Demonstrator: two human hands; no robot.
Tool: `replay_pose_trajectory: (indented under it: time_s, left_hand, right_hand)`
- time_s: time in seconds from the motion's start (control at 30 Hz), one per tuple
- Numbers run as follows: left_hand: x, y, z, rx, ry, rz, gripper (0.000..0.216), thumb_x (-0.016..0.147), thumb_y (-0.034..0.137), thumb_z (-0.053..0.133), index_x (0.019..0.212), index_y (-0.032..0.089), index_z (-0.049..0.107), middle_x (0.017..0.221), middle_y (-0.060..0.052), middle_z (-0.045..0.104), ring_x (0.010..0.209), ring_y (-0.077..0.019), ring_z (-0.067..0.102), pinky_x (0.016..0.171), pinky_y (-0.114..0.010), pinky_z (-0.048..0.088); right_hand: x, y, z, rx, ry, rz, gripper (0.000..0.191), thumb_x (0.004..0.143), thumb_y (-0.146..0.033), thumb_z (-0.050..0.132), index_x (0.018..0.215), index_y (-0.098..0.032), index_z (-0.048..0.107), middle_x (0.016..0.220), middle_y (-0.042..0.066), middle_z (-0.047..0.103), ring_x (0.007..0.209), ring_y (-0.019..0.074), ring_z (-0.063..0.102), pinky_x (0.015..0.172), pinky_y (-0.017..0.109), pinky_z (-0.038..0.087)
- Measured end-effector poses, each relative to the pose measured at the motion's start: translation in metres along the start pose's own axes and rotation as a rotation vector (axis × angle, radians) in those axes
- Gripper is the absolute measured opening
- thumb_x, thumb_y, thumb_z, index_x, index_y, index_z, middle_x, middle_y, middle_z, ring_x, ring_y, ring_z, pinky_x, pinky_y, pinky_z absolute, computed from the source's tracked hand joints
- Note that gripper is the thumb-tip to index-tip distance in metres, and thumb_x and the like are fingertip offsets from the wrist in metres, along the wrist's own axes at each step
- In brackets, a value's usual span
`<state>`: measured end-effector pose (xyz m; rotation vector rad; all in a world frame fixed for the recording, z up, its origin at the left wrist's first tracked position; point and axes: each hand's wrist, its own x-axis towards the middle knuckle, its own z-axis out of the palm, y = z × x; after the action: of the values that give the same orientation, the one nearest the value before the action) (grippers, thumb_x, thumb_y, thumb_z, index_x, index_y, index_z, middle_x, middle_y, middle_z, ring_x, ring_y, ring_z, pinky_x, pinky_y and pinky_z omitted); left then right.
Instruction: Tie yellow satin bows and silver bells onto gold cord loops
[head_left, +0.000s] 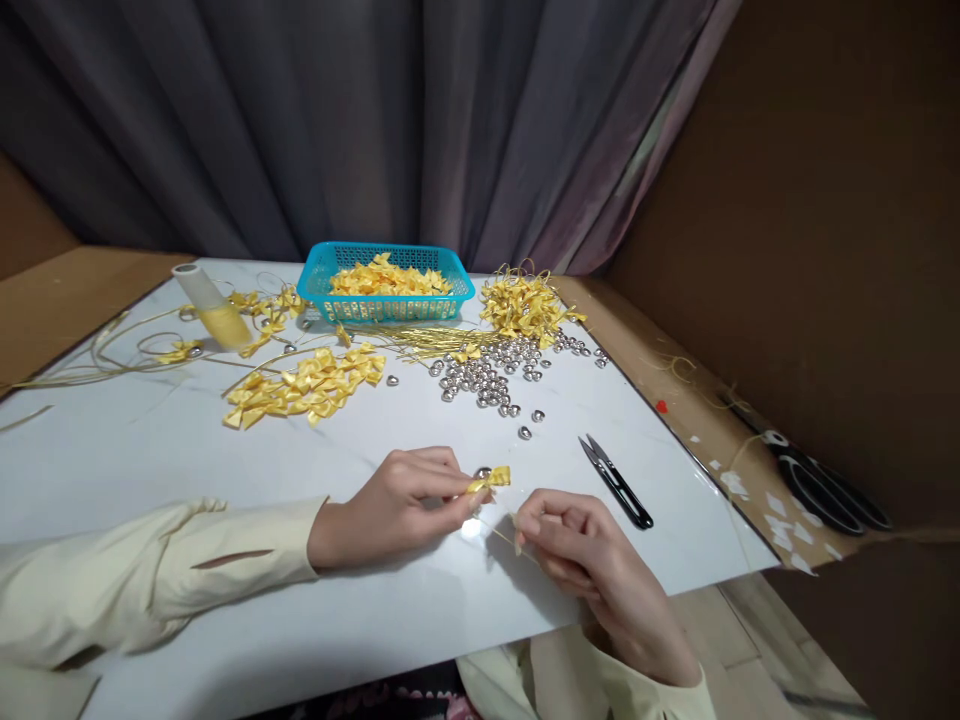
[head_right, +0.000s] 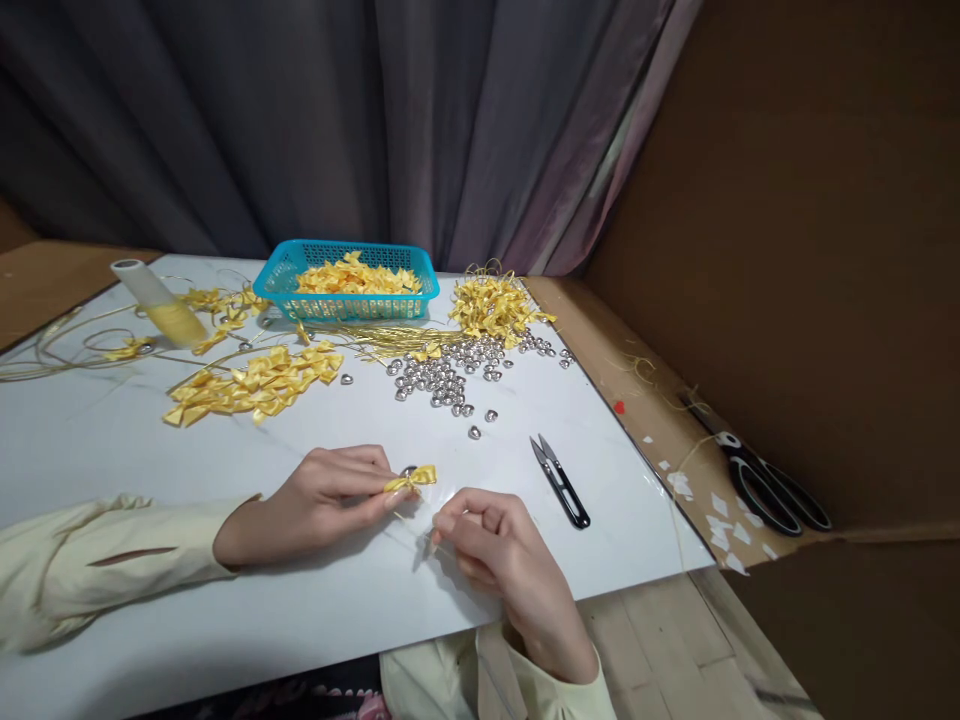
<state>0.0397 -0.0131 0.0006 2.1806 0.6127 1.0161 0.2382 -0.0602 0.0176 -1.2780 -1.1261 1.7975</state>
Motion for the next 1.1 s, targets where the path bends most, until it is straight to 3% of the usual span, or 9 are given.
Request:
replay_pose_trajectory:
  time_s: [0.17, 0.33, 0.43, 0.53, 0.63, 0.77, 0.83, 0.97, 1.1]
  left_hand:
    - [0.0, -0.001, 0.0, -0.097, 0.003, -0.24, 0.026, 0.087, 0.024, 0.056, 0.077, 0.011, 0.076, 0.058, -0.006, 0.063, 0.059, -0.013, 0.055, 0.053, -0.023, 0.044]
    - [0.002, -0.001, -0.002, -0.204, 0.041, -0.428, 0.024, 0.084, 0.026, 0.058, 0.082, 0.012, 0.077, 0.061, -0.003, 0.061, 0.056, -0.0102, 0.052, 0.049, -0.02, 0.037]
    - [0.004, -0.001, -0.002, -0.24, 0.019, -0.479, 0.025, 0.083, 0.028, 0.059, 0.081, 0.012, 0.077, 0.06, -0.003, 0.06, 0.056, -0.01, 0.049, 0.049, -0.02, 0.036]
    - [0.004, 0.0, -0.002, -0.244, -0.013, -0.497, 0.028, 0.082, 0.029, 0.059, 0.074, 0.01, 0.076, 0.058, -0.002, 0.058, 0.056, -0.0102, 0.047, 0.049, -0.021, 0.034]
    - [0.005, 0.0, -0.002, -0.264, -0.03, -0.51, 0.03, 0.082, 0.029, 0.057, 0.072, 0.008, 0.076, 0.06, -0.003, 0.059, 0.057, -0.0105, 0.048, 0.051, -0.021, 0.035]
    - [0.006, -0.002, -0.004, -0.293, -0.005, -0.535, 0.027, 0.082, 0.03, 0.06, 0.076, 0.01, 0.076, 0.062, -0.003, 0.062, 0.06, -0.0105, 0.049, 0.053, -0.021, 0.036]
    - [0.006, -0.003, -0.005, -0.304, 0.0, -0.538, 0.024, 0.083, 0.029, 0.06, 0.079, 0.011, 0.077, 0.064, -0.003, 0.064, 0.061, -0.0105, 0.051, 0.056, -0.02, 0.037]
    - [0.006, -0.001, -0.006, -0.313, -0.012, -0.546, 0.024, 0.084, 0.028, 0.059, 0.079, 0.012, 0.077, 0.067, -0.003, 0.065, 0.062, -0.0105, 0.052, 0.057, -0.021, 0.037]
    - [0.007, 0.002, -0.007, -0.305, 0.007, -0.572, 0.026, 0.084, 0.029, 0.058, 0.084, 0.012, 0.077, 0.066, -0.003, 0.065, 0.061, -0.0103, 0.05, 0.055, -0.021, 0.036]
  right_hand:
    - [-0.007, 0.005, 0.011, -0.191, -0.048, -0.12, 0.032, 0.081, -0.043, 0.062, 0.065, -0.017, 0.052, 0.047, -0.009, 0.028, 0.044, 0.007, 0.022, 0.043, 0.022, 0.015]
    - [-0.01, 0.009, 0.016, -0.508, 0.196, -0.405, 0.026, 0.093, -0.034, 0.045, 0.074, -0.02, 0.054, 0.054, -0.003, 0.045, 0.048, 0.0116, 0.039, 0.047, 0.024, 0.028]
    - [-0.01, 0.012, 0.015, -0.629, 0.287, -0.65, 0.018, 0.092, -0.02, 0.045, 0.076, -0.02, 0.055, 0.079, 0.004, 0.058, 0.07, 0.0166, 0.053, 0.062, 0.027, 0.039]
    - [-0.008, 0.015, 0.016, -0.633, 0.294, -0.794, 0.017, 0.09, -0.013, 0.046, 0.079, -0.021, 0.057, 0.11, 0.009, 0.054, 0.09, 0.02, 0.055, 0.077, 0.031, 0.042]
    - [-0.005, 0.02, 0.02, -0.473, 0.274, -0.78, 0.02, 0.092, -0.014, 0.045, 0.077, -0.022, 0.057, 0.107, 0.008, 0.055, 0.094, 0.0202, 0.054, 0.078, 0.031, 0.043]
    - [0.0, 0.026, 0.026, -0.261, 0.332, -0.695, 0.02, 0.093, -0.02, 0.047, 0.074, -0.021, 0.054, 0.09, 0.004, 0.057, 0.076, 0.0159, 0.053, 0.058, 0.024, 0.04]
    - [0.002, 0.028, 0.027, -0.23, 0.357, -0.675, 0.018, 0.093, -0.023, 0.048, 0.076, -0.021, 0.055, 0.085, 0.003, 0.056, 0.064, 0.0129, 0.049, 0.052, 0.023, 0.035]
    - [0.004, 0.032, 0.028, -0.211, 0.381, -0.701, 0.015, 0.092, -0.025, 0.05, 0.079, -0.02, 0.056, 0.079, 0.002, 0.058, 0.064, 0.0121, 0.051, 0.05, 0.022, 0.035]
    - [0.008, 0.035, 0.031, -0.21, 0.423, -0.596, 0.01, 0.091, -0.028, 0.052, 0.086, -0.021, 0.054, 0.066, -0.002, 0.056, 0.047, 0.0074, 0.043, 0.04, 0.018, 0.031]
